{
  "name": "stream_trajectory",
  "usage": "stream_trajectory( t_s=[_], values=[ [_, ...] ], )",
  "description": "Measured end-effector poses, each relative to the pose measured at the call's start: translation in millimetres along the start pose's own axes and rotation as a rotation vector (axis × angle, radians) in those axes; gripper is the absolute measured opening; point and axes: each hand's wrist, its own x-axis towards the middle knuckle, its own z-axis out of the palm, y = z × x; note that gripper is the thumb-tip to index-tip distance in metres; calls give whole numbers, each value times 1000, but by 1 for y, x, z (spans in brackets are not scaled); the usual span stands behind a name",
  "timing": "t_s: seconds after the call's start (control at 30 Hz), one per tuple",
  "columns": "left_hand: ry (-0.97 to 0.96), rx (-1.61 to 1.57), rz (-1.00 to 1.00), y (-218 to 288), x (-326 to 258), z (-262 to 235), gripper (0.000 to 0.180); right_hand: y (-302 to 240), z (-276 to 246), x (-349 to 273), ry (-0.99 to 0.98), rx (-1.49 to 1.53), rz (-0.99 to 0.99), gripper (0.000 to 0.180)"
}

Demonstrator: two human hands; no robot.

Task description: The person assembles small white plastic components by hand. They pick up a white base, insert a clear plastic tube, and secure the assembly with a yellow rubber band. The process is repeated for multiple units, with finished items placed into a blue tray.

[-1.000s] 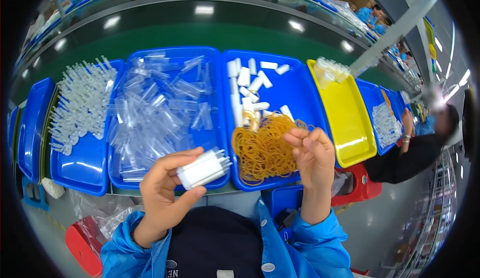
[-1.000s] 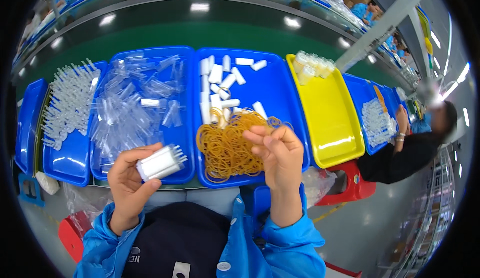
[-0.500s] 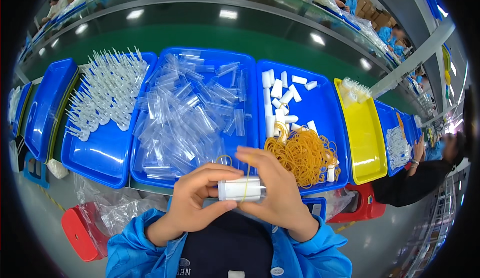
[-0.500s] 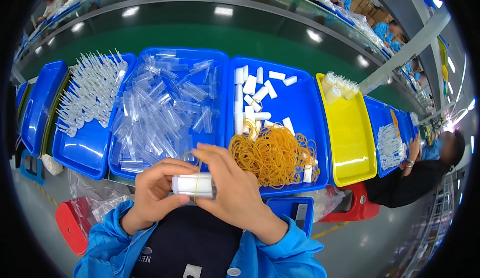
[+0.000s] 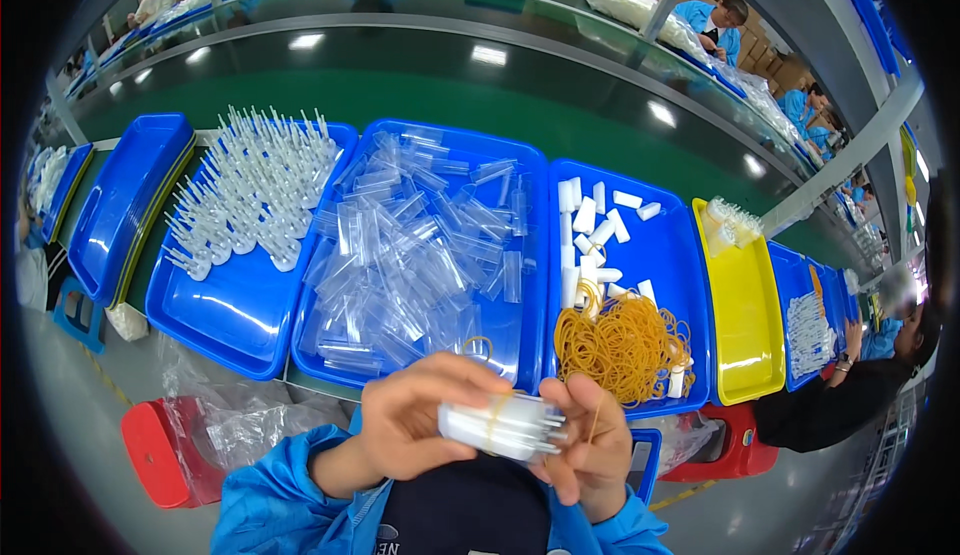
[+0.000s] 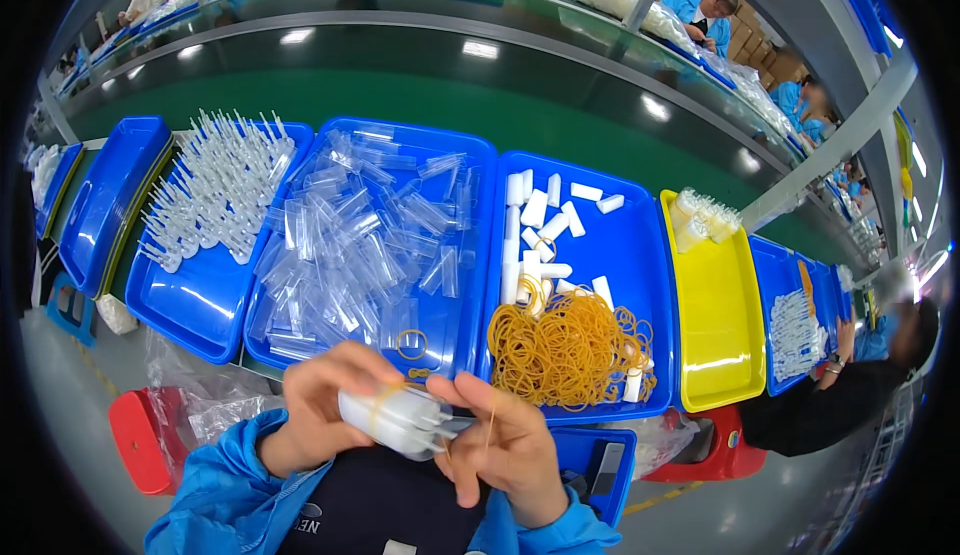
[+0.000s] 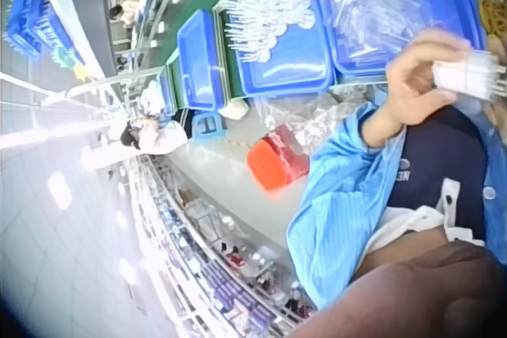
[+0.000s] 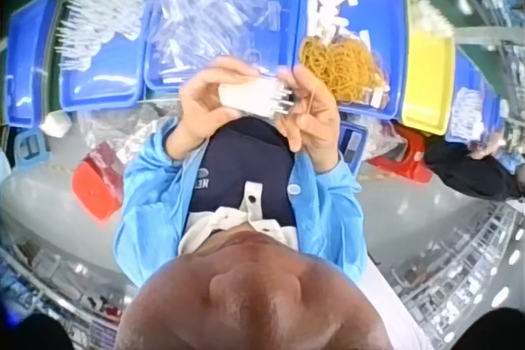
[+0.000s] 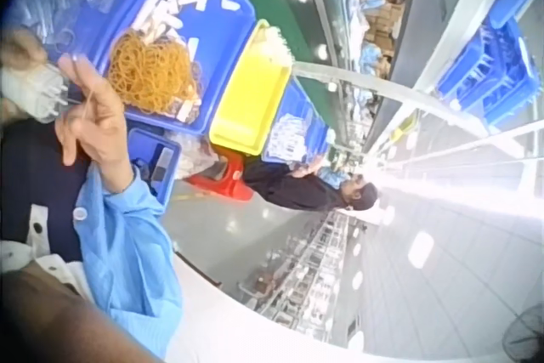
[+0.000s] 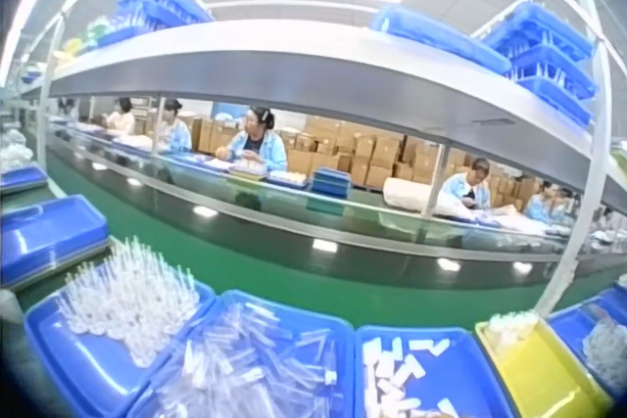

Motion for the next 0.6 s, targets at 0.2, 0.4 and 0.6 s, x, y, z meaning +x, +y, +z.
stream_trajectory(
  t_s=[0.2, 0.4, 0.6],
  values=[
    [-249, 755, 411, -1, 11, -4, 30, -9, 2, 22, -23, -1113, -194, 72],
    [-1, 602, 339, -12, 3, -4, 31, 8, 8, 15, 227, -647, -208, 73],
    [124, -492, -436, -11, 5, 13, 42, 17, 8, 37, 90, -1155, -373, 85]
  ],
)
